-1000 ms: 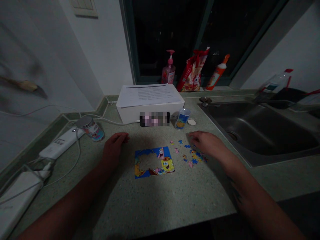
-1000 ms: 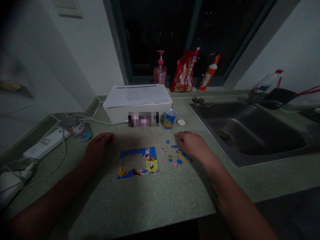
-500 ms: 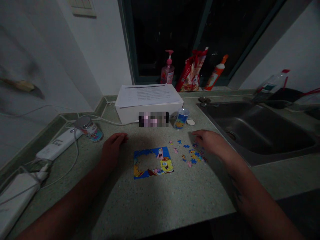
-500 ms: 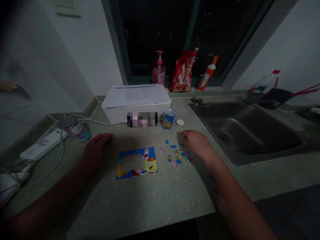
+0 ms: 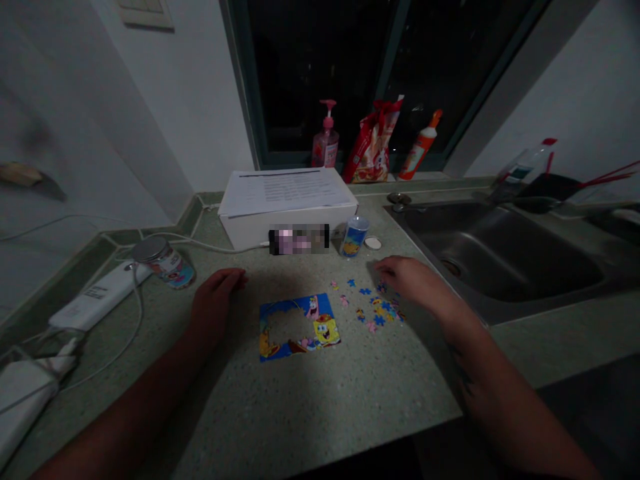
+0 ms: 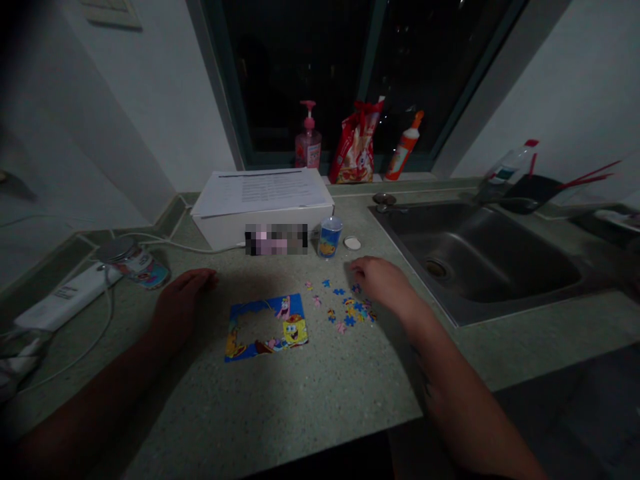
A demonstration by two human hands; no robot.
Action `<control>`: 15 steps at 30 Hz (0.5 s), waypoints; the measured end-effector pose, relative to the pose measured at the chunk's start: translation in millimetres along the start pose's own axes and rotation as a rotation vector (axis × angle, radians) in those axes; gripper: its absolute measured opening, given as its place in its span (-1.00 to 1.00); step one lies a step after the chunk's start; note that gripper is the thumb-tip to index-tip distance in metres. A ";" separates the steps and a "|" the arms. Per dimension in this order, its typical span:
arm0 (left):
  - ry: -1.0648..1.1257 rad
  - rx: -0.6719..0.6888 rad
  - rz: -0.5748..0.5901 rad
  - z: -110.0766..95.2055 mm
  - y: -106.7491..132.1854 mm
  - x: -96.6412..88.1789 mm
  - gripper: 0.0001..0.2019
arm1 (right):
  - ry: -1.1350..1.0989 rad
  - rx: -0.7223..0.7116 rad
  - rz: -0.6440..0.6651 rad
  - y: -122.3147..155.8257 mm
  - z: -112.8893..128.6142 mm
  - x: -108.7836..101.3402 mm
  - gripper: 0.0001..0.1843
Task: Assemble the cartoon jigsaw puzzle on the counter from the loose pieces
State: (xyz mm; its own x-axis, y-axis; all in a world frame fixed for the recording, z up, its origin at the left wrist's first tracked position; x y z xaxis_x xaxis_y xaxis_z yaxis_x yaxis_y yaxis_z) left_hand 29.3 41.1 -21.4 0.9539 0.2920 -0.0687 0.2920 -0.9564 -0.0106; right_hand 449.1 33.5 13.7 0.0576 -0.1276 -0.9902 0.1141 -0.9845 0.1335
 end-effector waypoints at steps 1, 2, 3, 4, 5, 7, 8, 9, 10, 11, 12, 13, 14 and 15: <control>0.004 -0.003 -0.003 -0.4 0.0 0.3 -0.68 | -0.005 -0.025 -0.005 -0.2 3.6 0.8 -0.59; 0.008 -0.006 -0.005 -0.6 -0.1 0.6 -0.69 | -0.011 -0.044 -0.011 -0.4 6.6 1.6 -0.60; 0.013 -0.009 -0.007 -0.7 -0.3 0.8 -0.70 | -0.021 -0.060 -0.020 -0.4 9.0 2.5 -0.60; 0.017 -0.010 -0.009 -0.9 -0.5 0.9 -0.71 | -0.035 -0.075 -0.031 -0.3 10.8 3.1 -0.59; 0.017 -0.012 -0.006 -1.1 -0.6 1.0 -0.72 | -0.049 -0.087 -0.043 -0.2 12.2 3.6 -0.59; 0.007 -0.012 0.000 -2.0 -0.6 0.8 -0.73 | -0.067 -0.105 -0.062 0.1 13.4 4.0 -0.59; -0.003 -0.010 0.005 -2.5 -0.4 0.7 -0.73 | -0.067 -0.112 -0.065 0.2 13.5 4.0 -0.59; -0.015 -0.007 0.009 -2.9 -0.3 0.5 -0.73 | -0.066 -0.120 -0.063 0.3 13.3 4.1 -0.60; -0.025 -0.002 0.013 -3.1 -0.2 0.4 -0.73 | -0.068 -0.127 -0.060 0.3 13.1 4.1 -0.60; -0.029 0.005 0.012 -2.8 -0.3 0.2 -0.72 | -0.077 -0.137 -0.055 0.3 12.7 4.2 -0.61; -0.028 0.011 0.010 -1.9 -0.7 0.0 -0.72 | -0.088 -0.147 -0.049 0.4 12.4 4.3 -0.61; -0.023 0.015 0.006 -0.6 -1.3 -0.2 -0.72 | -0.100 -0.153 -0.044 0.5 12.1 4.4 -0.61; -0.018 0.019 0.003 1.3 -2.2 -0.5 -0.71 | -0.110 -0.156 -0.040 0.6 11.9 4.5 -0.61; -0.011 0.018 0.001 3.5 -3.1 -0.8 -0.70 | -0.119 -0.159 -0.037 0.8 11.9 4.5 -0.61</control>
State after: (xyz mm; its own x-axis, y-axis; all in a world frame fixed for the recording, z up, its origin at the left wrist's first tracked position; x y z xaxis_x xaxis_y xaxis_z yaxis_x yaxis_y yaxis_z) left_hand 27.4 43.8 -24.8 0.9532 0.2914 -0.0800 0.2900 -0.9566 -0.0290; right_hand 437.7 30.7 8.8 -0.0661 -0.1140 -0.9913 0.2698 -0.9585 0.0922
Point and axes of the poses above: each hand's wrist, its own y-axis away from the middle knuckle, its own x-axis out of the palm, z = x × y, the point moved 2 cm from there along -y, towards the middle knuckle, and after that the axes turned 11 degrees about y, right-handed, at the moved point
